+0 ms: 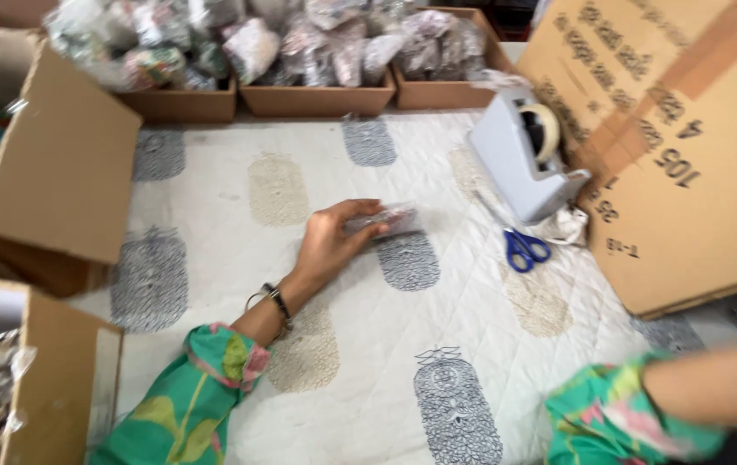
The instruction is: Wrapping small figurines in bubble wrap and placing them in shipping boxes.
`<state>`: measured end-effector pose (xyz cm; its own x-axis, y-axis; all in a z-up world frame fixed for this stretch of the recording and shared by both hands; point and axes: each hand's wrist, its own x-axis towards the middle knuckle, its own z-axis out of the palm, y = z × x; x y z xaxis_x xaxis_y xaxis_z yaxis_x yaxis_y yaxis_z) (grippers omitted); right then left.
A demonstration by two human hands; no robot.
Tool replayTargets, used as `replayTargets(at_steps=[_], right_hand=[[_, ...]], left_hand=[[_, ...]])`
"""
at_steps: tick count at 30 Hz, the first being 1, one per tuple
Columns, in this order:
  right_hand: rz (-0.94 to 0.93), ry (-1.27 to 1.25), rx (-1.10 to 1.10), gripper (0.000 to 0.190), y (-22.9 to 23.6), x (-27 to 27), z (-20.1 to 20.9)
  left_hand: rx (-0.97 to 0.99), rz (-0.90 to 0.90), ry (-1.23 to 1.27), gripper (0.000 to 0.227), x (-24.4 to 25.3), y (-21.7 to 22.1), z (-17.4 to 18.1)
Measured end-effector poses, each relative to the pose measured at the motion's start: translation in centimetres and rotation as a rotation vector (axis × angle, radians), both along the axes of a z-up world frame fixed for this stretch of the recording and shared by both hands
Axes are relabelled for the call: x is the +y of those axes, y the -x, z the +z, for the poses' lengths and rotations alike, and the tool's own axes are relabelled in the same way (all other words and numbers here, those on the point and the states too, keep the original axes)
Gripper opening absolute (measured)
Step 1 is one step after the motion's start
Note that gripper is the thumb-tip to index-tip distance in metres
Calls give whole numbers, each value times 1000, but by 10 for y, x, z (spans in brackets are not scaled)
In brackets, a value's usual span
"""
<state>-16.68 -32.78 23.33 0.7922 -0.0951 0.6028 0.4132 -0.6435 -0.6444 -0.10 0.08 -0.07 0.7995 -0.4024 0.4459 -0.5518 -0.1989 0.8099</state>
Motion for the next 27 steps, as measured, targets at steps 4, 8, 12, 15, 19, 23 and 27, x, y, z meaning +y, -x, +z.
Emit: replayTargets(at_steps=[4, 8, 12, 15, 19, 23, 27], right_hand=[[-116, -25, -9, 15, -35, -26, -31], [-384, 214, 149, 17, -106, -63, -90], [-715, 501, 546, 25, -141, -84, -132], [-744, 480, 608, 37, -144, -86, -131], [-716, 397, 636, 39, -145, -92, -133], [-675, 345, 616, 33, -149, -101, -139], [-673, 290, 623, 20, -147, -99, -138]], left_hand=[[34, -8, 32, 35, -2, -2, -1], [71, 49, 6, 39, -3, 4, 7], [58, 83, -34, 38, -2, 5, 13], [49, 61, -19, 36, -3, 0, 3], [28, 45, -8, 33, -3, 2, 6], [58, 59, -43, 32, -3, 2, 7], [31, 55, -23, 32, -4, 1, 6]])
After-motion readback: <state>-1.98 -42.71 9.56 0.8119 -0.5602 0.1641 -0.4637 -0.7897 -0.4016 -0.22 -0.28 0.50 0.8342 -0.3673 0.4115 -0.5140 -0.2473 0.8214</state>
